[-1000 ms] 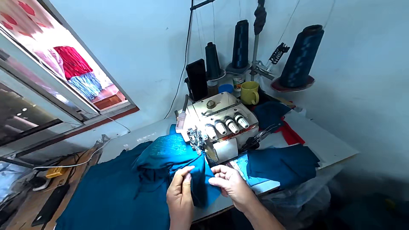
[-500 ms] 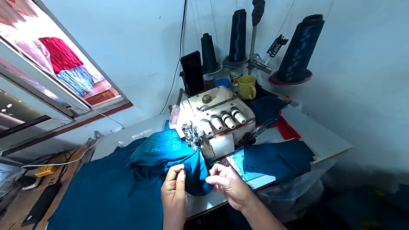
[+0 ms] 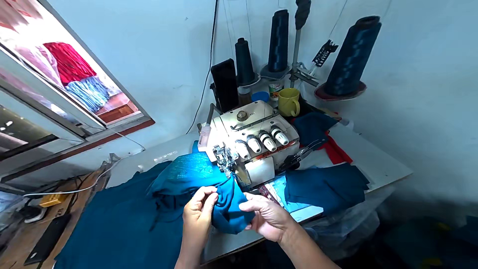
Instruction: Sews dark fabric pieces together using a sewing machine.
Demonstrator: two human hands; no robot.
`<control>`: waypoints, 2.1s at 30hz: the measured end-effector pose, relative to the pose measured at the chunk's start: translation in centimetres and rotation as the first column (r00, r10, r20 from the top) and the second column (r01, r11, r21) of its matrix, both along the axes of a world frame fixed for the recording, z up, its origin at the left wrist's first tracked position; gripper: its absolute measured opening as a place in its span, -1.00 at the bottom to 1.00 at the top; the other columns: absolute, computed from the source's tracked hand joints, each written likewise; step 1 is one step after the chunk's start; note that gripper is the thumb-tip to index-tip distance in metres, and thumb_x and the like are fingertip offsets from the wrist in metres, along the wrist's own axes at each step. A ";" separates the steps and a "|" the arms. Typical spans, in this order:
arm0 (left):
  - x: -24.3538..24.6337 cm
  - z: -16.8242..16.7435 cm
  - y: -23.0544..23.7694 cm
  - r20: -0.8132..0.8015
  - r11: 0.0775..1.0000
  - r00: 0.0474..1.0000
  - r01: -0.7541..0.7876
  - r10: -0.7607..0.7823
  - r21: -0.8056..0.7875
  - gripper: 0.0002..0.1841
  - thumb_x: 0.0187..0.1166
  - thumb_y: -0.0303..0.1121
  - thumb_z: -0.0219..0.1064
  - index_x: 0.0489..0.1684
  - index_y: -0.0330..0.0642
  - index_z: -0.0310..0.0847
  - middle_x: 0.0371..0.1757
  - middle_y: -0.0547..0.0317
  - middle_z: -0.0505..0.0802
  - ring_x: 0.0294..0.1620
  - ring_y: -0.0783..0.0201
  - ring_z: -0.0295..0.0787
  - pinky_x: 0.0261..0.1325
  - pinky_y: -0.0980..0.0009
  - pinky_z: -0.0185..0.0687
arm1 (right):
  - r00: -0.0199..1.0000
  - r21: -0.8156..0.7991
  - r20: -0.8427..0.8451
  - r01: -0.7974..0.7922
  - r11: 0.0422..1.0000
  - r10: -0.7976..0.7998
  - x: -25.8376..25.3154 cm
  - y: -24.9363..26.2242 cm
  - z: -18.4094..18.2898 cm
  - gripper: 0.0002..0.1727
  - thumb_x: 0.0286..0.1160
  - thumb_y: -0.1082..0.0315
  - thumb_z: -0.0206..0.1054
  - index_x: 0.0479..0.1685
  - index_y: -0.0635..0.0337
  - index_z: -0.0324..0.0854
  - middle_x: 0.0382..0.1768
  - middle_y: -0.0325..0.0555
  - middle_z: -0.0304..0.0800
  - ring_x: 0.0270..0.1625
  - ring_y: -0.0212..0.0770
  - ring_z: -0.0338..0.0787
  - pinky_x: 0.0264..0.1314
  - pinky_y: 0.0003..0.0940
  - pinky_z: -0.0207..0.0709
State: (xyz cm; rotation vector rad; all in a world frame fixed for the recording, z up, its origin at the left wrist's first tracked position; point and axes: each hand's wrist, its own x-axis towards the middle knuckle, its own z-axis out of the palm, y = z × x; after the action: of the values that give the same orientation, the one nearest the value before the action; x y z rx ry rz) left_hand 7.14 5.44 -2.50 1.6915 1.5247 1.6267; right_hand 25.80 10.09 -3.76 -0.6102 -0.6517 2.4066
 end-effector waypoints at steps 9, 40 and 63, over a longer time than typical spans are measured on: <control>-0.4 3.0 -2.1 -0.078 0.990 0.988 0.136 -0.133 0.042 -0.85 0.68 -0.34 0.25 -0.16 -0.01 0.77 -0.18 0.44 0.83 -0.13 0.57 0.75 -0.03 0.62 0.70 | 0.879 0.438 0.197 0.317 0.841 -0.434 -0.2 -2.2 -1.0 -0.90 0.51 0.44 0.40 -0.30 0.27 0.77 -0.45 -0.21 0.80 -0.50 -0.46 0.69 -0.48 -0.58 0.55; 3.2 -2.3 -2.8 -0.411 0.958 0.906 0.200 -0.102 0.205 -0.80 0.77 -0.30 0.19 -0.13 -0.08 0.75 0.12 0.26 0.88 0.33 0.35 0.68 0.51 0.38 0.46 | 0.853 0.578 0.241 0.258 0.775 -0.463 1.1 -2.8 -1.0 -0.91 0.48 0.48 0.38 -0.25 0.24 0.81 -0.44 -0.29 0.82 -0.58 -0.52 0.64 -0.54 -0.64 0.53; 4.2 -4.6 -2.6 -0.594 0.987 0.800 0.013 0.085 0.158 -0.48 0.59 -0.11 0.31 0.49 -0.10 0.51 0.51 -0.08 0.65 0.61 0.06 0.47 0.69 0.14 0.29 | 0.790 0.681 0.136 0.363 0.635 -0.597 0.3 -4.1 -2.4 -0.86 0.54 0.38 0.36 -0.32 0.20 0.78 -0.46 -0.31 0.75 -0.50 -0.50 0.68 -0.43 -0.61 0.61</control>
State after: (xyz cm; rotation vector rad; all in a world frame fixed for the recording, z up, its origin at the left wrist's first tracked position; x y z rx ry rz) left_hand 11.38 2.80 -7.08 2.4478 1.7330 1.3061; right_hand 26.09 5.99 -6.14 -0.7985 -1.1981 1.4335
